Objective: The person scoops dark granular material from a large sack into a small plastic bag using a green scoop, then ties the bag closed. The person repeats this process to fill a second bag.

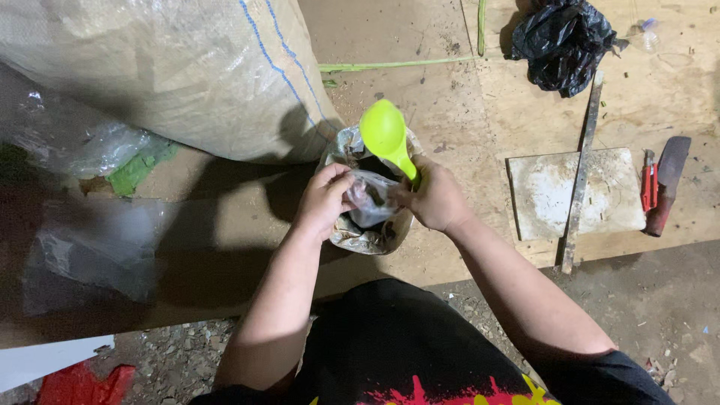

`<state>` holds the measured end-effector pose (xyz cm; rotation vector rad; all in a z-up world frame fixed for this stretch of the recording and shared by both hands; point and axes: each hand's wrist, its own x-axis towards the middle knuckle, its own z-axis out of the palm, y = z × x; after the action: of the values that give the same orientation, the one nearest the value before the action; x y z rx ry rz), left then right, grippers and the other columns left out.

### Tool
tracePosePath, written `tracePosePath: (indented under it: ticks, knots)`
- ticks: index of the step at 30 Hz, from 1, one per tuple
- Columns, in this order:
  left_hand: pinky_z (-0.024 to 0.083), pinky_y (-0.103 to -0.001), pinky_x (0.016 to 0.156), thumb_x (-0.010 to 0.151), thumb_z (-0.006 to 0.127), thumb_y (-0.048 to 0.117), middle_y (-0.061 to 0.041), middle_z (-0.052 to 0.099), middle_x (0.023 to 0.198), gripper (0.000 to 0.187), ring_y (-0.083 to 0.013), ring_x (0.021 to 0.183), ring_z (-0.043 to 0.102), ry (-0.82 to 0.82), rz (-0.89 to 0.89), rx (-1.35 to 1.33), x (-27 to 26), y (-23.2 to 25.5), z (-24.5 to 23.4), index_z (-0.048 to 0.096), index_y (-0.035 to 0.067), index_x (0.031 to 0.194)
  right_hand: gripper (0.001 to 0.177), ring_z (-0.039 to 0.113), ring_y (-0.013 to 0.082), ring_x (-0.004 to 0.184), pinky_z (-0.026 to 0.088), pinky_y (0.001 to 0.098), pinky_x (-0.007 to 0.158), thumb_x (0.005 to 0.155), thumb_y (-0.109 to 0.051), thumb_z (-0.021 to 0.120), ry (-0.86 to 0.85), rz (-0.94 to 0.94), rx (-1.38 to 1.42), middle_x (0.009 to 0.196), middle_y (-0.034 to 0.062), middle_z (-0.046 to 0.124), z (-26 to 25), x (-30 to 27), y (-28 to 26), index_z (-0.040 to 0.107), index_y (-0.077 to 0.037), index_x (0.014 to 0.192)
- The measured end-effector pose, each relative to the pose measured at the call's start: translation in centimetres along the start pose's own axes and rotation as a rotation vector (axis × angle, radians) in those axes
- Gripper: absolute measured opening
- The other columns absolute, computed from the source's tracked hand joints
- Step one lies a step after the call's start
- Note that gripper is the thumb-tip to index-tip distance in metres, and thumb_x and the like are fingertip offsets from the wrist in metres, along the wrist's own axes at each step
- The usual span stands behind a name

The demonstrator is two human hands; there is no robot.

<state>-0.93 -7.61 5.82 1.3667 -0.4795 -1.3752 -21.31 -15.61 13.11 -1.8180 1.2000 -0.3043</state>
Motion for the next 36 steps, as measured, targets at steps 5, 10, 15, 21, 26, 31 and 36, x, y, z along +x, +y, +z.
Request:
tracePosePath:
  ticks: [5,10,15,21,26,31,36]
  knots:
    - [0.059,-0.04,0.071,0.096,0.06,0.015,-0.004,0.069,0.095,0.018,-0.016,0.082,0.066,0.051,-0.171,-0.209,-0.4,-1.3,-0.5,0.063,0.01,0.112,0.028,0.067,0.0176,0.076,0.057,0.034,0.073,0.088,-0.019,0.079,-0.137,0.105,0.228,0.082,0.0122,0.07,-0.3,0.4,1.1,0.064,-0.005,0.108]
    - [0.055,-0.036,0.067,0.096,0.059,0.013,-0.004,0.067,0.091,0.016,-0.0137,0.078,0.062,0.056,-0.103,-0.118,-0.9,-2.3,-1.7,0.064,0.007,0.11,0.039,0.07,0.0264,0.095,0.054,0.0408,0.084,0.109,-0.038,0.047,-0.165,0.158,-0.384,0.105,0.019,0.075,-2.0,2.3,0.8,0.067,-0.004,0.115]
    - [0.049,-0.026,0.07,0.094,0.062,0.008,-0.004,0.068,0.089,0.013,-0.0112,0.08,0.061,0.057,0.001,-0.008,-1.3,-4.5,-2.7,0.068,0.005,0.105,0.035,0.076,0.0279,0.101,0.061,0.0405,0.086,0.103,-0.022,0.048,-0.445,0.366,-0.812,0.116,0.0193,0.075,1.5,4.7,1.2,0.07,0.0,0.12]
    - [0.047,-0.025,0.071,0.095,0.063,0.01,-0.003,0.065,0.087,0.011,-0.01,0.08,0.058,0.027,0.075,0.082,-1.6,-6.0,-3.8,0.067,0.0,0.1,0.03,0.072,0.0257,0.116,0.06,0.0356,0.089,0.092,-0.02,0.067,-0.401,0.086,-1.102,0.126,0.0122,0.073,11.4,10.4,7.2,0.077,-0.011,0.119]
    - [0.049,-0.025,0.07,0.093,0.062,0.011,-0.004,0.067,0.085,0.012,-0.0105,0.079,0.062,0.051,0.055,0.092,-2.1,-6.2,-4.1,0.067,0.004,0.1,0.026,0.069,0.029,0.116,0.06,0.0396,0.087,0.098,-0.02,0.061,-0.254,0.164,-0.894,0.126,0.015,0.071,16.6,15.8,14.3,0.078,-0.011,0.114]
    - [0.043,-0.026,0.059,0.095,0.063,0.013,-0.004,0.065,0.081,0.012,-0.0106,0.07,0.056,0.062,0.057,0.132,-3.4,-5.8,-5.0,0.067,0.003,0.099,0.027,0.069,0.0304,0.114,0.056,0.0388,0.093,0.09,-0.021,0.065,-0.45,0.063,-0.855,0.121,0.0147,0.073,18.7,17.0,18.2,0.079,-0.009,0.11]
    - [0.054,-0.022,0.062,0.095,0.058,0.019,0.004,0.069,0.084,0.012,-0.0061,0.071,0.066,0.137,-0.122,0.269,-4.1,-4.9,-5.4,0.064,0.012,0.102,0.028,0.074,0.0327,0.105,0.063,0.045,0.083,0.097,-0.016,0.054,-0.66,-0.339,-1.328,0.116,0.0164,0.075,19.5,17.9,19.8,0.076,-0.004,0.107]
